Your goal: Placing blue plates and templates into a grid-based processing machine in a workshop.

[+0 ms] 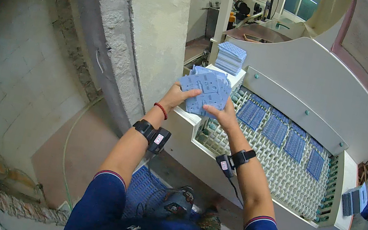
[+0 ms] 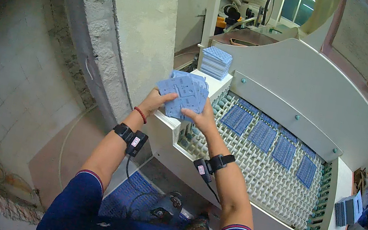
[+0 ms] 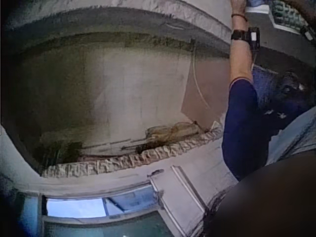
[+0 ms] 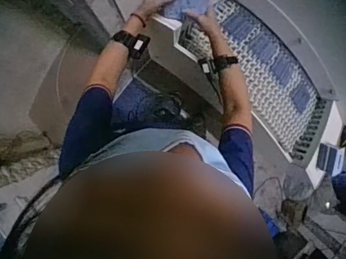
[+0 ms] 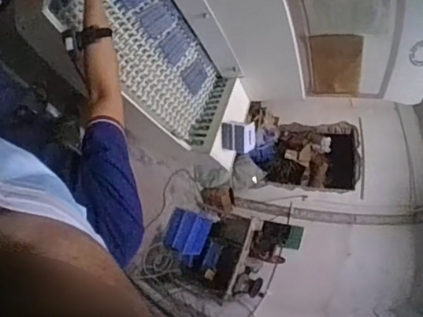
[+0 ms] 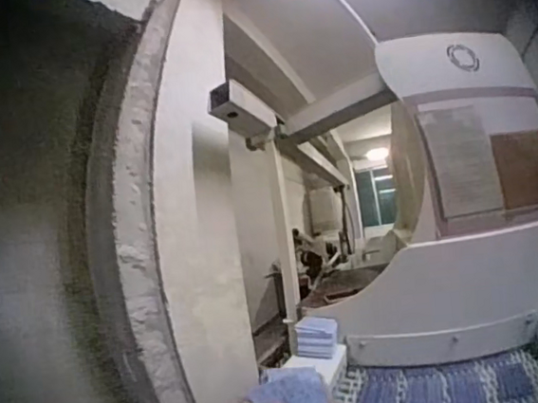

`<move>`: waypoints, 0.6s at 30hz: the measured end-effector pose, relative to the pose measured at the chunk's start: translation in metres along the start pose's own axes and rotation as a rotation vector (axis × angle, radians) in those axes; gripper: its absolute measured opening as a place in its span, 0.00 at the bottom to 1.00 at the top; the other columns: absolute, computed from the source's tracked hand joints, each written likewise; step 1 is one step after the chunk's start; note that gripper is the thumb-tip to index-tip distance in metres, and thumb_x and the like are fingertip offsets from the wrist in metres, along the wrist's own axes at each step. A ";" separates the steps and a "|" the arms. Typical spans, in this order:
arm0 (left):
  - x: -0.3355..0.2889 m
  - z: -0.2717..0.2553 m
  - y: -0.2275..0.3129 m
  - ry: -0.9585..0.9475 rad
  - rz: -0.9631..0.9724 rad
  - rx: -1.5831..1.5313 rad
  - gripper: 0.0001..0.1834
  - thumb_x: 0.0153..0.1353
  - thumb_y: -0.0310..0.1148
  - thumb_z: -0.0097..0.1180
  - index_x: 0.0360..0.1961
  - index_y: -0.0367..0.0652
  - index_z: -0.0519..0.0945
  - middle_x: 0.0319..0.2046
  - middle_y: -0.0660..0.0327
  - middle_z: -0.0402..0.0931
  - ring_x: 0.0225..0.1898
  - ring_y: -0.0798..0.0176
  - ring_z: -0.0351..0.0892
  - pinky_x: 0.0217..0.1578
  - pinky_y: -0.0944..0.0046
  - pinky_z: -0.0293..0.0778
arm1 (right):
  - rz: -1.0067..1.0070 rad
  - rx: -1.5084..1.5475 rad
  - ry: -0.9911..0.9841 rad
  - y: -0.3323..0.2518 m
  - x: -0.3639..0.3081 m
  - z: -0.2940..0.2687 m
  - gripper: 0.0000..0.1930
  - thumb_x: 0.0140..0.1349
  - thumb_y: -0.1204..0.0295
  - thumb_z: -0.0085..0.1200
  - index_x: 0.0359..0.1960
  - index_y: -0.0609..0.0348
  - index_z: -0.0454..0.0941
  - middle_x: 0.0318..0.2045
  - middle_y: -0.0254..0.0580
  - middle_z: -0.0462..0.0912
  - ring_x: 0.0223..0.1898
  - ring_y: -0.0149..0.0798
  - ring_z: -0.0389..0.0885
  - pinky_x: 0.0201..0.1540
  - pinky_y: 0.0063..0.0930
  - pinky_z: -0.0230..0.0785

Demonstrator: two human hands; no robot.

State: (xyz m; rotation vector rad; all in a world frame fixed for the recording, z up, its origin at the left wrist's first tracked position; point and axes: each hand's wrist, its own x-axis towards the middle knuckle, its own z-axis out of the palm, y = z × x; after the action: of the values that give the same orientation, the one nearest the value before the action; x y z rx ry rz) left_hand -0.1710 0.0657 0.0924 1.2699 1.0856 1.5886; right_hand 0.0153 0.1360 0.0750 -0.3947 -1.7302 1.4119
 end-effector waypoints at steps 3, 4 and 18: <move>0.006 -0.003 -0.006 0.089 -0.051 0.221 0.23 0.50 0.40 0.63 0.42 0.35 0.74 0.36 0.58 0.76 0.40 0.65 0.74 0.45 0.66 0.69 | 0.115 0.156 0.097 -0.005 -0.013 -0.006 0.34 0.41 0.74 0.65 0.53 0.64 0.63 0.47 0.44 0.73 0.49 0.39 0.71 0.52 0.31 0.63; 0.010 -0.006 -0.009 0.090 -0.009 0.214 0.24 0.51 0.42 0.61 0.43 0.34 0.73 0.37 0.57 0.76 0.40 0.64 0.74 0.44 0.65 0.69 | 0.116 0.155 0.092 -0.004 -0.013 -0.012 0.34 0.41 0.74 0.65 0.53 0.64 0.63 0.47 0.44 0.73 0.49 0.39 0.71 0.52 0.31 0.63; 0.025 0.015 -0.008 0.079 -0.043 1.345 0.33 0.48 0.43 0.61 0.50 0.31 0.68 0.48 0.46 0.65 0.53 0.47 0.61 0.54 0.53 0.58 | 0.115 0.435 0.529 -0.079 -0.133 -0.064 0.29 0.47 0.78 0.57 0.53 0.69 0.63 0.48 0.46 0.73 0.48 0.42 0.72 0.52 0.34 0.65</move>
State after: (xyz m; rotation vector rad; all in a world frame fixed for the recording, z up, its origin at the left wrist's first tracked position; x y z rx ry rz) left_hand -0.1597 0.0934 0.0932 1.9303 2.3656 0.7360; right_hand 0.1630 0.0598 0.0928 -0.5691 -0.9612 1.5454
